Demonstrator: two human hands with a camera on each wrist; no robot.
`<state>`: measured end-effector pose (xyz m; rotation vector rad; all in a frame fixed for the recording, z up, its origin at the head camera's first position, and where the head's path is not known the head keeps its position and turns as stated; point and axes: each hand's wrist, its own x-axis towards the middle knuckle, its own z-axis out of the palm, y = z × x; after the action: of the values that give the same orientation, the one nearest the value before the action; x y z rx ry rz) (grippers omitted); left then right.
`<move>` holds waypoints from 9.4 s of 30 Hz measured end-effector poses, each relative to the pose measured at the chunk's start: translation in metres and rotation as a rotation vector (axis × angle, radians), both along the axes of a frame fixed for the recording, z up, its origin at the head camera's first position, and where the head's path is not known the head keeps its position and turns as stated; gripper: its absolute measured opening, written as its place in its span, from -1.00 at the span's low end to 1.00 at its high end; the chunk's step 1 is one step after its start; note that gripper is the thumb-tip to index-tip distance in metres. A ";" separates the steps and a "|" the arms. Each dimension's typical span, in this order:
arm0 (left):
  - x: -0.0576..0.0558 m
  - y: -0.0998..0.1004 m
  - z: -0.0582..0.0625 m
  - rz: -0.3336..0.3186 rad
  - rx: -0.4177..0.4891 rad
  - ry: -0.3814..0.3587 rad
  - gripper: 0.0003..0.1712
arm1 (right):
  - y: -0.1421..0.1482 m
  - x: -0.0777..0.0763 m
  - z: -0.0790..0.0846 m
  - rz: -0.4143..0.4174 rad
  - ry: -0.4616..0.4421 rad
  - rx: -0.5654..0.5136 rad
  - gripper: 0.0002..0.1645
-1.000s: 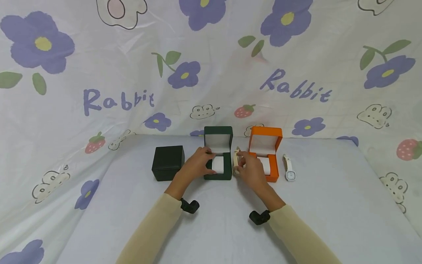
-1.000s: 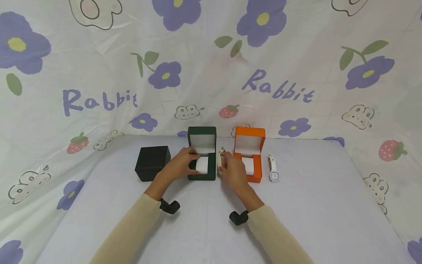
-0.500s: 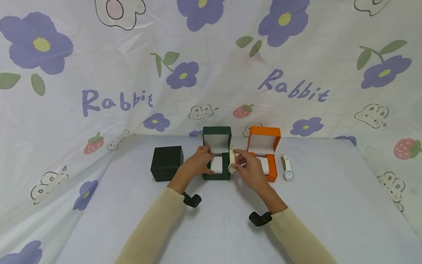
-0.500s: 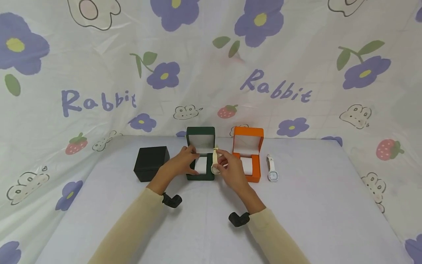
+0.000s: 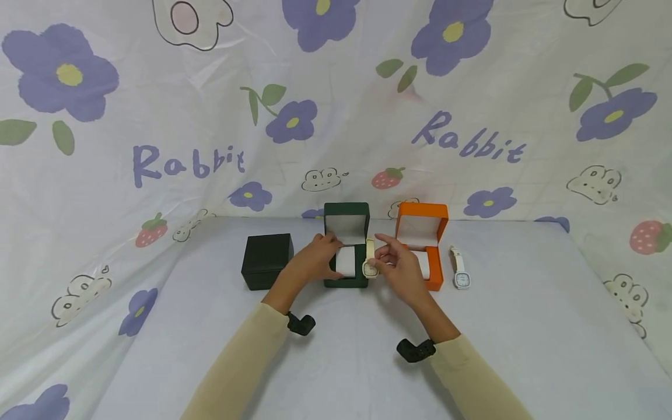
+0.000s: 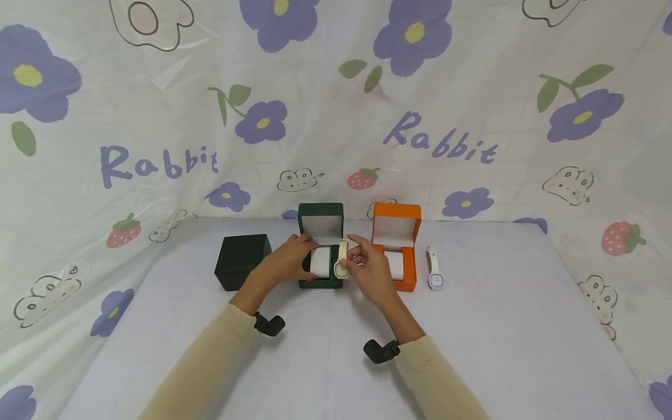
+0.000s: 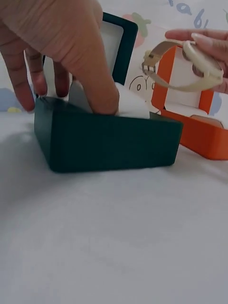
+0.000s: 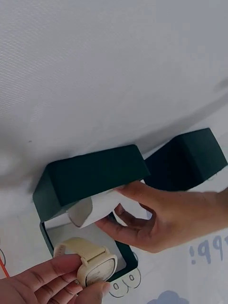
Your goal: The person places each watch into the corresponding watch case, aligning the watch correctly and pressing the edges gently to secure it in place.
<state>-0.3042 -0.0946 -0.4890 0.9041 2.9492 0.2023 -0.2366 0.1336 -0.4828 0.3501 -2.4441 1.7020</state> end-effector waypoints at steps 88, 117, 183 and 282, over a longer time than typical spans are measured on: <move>0.077 -0.009 0.016 -0.004 1.292 -0.134 -0.17 | -0.002 0.032 0.036 0.207 0.210 0.137 -0.35; 0.086 -0.003 0.028 -0.048 1.364 -0.149 -0.16 | -0.002 0.037 0.042 0.054 0.221 0.042 -0.91; 0.094 -0.008 0.046 -0.213 1.275 -0.292 -0.03 | 0.011 0.041 0.060 0.315 0.176 0.010 0.08; 0.098 -0.005 0.048 -0.256 1.251 -0.225 -0.04 | -0.001 0.047 0.057 0.278 0.089 0.015 -0.02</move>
<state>-0.2062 -0.0999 -0.4413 1.1444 2.2112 2.0517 -0.1895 0.1321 -0.4257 0.7829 -2.4376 1.7254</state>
